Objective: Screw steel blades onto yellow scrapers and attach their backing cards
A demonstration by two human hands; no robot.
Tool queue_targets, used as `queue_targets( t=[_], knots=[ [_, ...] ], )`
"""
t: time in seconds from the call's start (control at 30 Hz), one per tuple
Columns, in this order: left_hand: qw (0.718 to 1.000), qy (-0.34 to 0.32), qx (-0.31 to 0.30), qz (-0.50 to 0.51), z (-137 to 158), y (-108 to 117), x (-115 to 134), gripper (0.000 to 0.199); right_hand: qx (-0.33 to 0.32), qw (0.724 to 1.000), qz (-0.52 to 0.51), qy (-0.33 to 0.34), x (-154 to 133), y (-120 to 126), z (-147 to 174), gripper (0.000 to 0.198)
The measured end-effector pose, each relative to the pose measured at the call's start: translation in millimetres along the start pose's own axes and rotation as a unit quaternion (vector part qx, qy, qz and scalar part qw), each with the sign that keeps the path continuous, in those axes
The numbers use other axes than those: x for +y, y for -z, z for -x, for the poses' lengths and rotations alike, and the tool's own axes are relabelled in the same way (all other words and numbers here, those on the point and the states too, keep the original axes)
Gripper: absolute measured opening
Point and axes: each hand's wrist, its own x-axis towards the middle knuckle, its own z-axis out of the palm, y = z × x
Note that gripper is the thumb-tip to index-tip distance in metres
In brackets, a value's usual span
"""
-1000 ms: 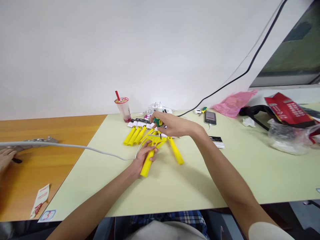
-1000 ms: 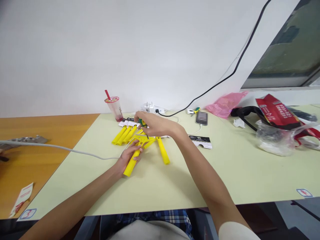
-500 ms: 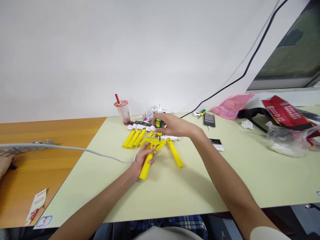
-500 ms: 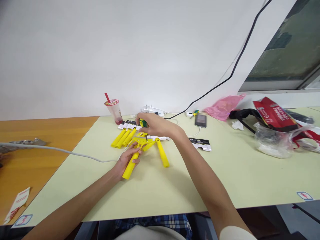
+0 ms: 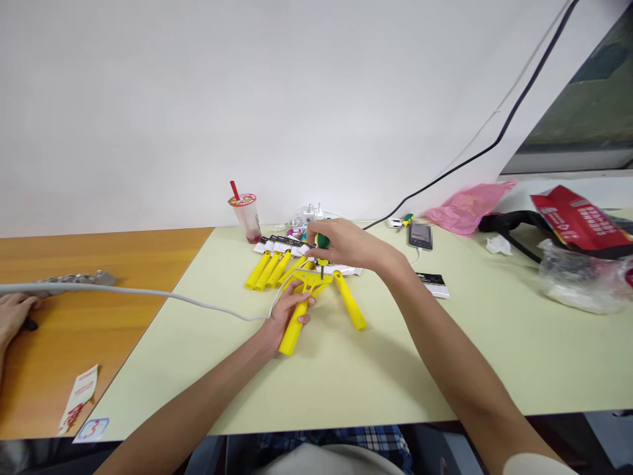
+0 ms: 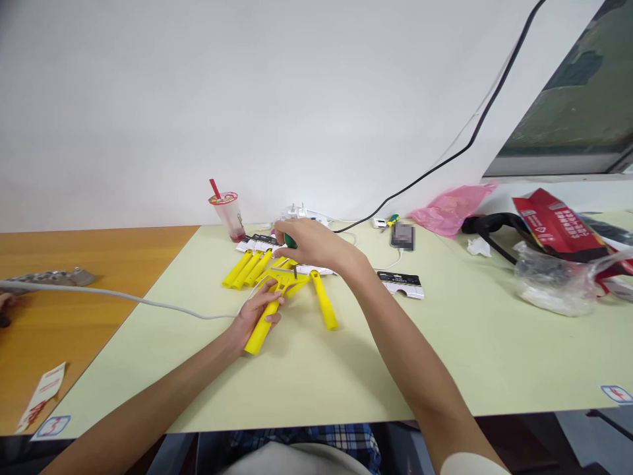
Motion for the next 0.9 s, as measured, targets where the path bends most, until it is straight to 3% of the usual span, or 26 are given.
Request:
queue_targets(
  t=[0.17, 0.27, 0.37, 0.57, 0.67, 0.77, 0.9],
  knots=[
    [1.000, 0.006, 0.024, 0.012, 1.3, -3.1, 1.9, 0.066, -0.064, 0.996, -0.058, -0.005, 0.6, 3.6, 3.8, 0.030],
    [1.000, 0.005, 0.020, 0.014, 2.0, -4.0, 3.0, 0.063, -0.031, 0.999, -0.041, -0.004, 0.6, 3.9, 2.7, 0.016],
    [1.000, 0.005, 0.017, 0.016, 2.2, -4.4, 2.5, 0.064, 0.007, 1.000, -0.002, -0.012, 0.7, 1.8, 1.0, 0.019],
    [1.000, 0.005, 0.024, 0.020, 1.7, -4.5, 2.8, 0.071, -0.055, 0.997, -0.054, -0.003, 0.2, 4.2, 4.0, 0.031],
    [1.000, 0.004, 0.022, 0.015, 2.3, -5.1, 3.8, 0.069, -0.025, 0.998, -0.048, -0.009, 0.2, 5.4, 3.0, 0.017],
    [1.000, 0.007, 0.023, 0.008, 1.9, -4.1, 2.4, 0.066, 0.008, 1.000, -0.012, -0.019, 1.9, 4.1, 1.8, 0.020],
    [1.000, 0.000, 0.016, 0.013, 0.2, -1.8, 0.1, 0.064, -0.033, 0.999, -0.035, -0.019, 4.1, 4.3, 3.2, 0.024]
  ],
)
